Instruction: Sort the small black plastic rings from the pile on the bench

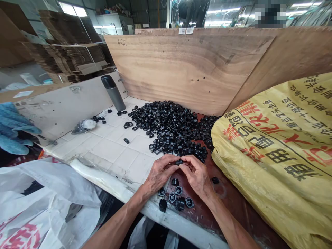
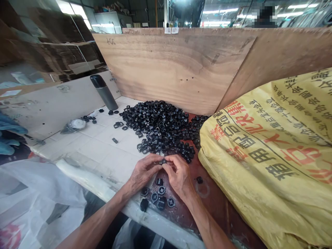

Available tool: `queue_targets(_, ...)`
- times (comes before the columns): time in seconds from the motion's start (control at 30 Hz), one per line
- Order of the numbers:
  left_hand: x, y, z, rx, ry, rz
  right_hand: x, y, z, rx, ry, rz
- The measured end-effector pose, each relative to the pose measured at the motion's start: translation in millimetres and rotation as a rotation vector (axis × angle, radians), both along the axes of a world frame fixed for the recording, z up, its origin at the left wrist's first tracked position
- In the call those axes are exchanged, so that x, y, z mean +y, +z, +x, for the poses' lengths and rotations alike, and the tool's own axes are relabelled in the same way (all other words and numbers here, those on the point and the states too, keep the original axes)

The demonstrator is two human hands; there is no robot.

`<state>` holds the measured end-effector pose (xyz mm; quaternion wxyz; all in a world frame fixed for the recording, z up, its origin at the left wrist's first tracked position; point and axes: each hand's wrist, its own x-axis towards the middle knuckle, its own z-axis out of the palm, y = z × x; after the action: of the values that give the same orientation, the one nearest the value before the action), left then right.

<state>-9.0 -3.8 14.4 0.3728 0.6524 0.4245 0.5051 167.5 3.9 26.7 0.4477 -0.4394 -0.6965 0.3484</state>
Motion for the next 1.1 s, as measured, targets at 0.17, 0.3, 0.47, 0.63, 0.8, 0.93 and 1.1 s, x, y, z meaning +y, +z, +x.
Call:
queue_targets(0.17, -0.1, -3.3, -0.6, 0.047, 0.001, 0.024, -0.5, 1.0, 1.4, -0.110, -0.040, 0.006)
queue_targets(0.3, -0.8, -4.0, 0.0, 0.065, -0.045, 0.035, -0.2, -1.9, -0.1, -0.227, -0.040, 0.110)
queue_targets(0.47, -1.1, -3.9, 3.0, -0.011, -0.037, -0.051, -1.8, -1.6, -0.7, -0.163, -0.113, 0.027)
queue_targets(0.63, -1.0, -2.7, 3.3, -0.081, -0.005, -0.103, -2.4, 3.9, 2.9, -0.117, -0.010, 0.003)
queue_targets(0.8, -0.4, -2.7, 1.0, 0.020, -0.026, 0.014, -0.7, 5.5, 3.2, -0.159, -0.009, 0.076)
queue_targets(0.93, 0.3, -4.5, 1.5, 0.022, -0.028, 0.019, 0.3, 2.0, 2.0, -0.166, -0.009, 0.094)
queue_targets(1.1, 0.7, -1.2, 2.3, -0.052, 0.001, -0.106, 1.3, -3.7, 1.7, -0.090, 0.007, 0.006)
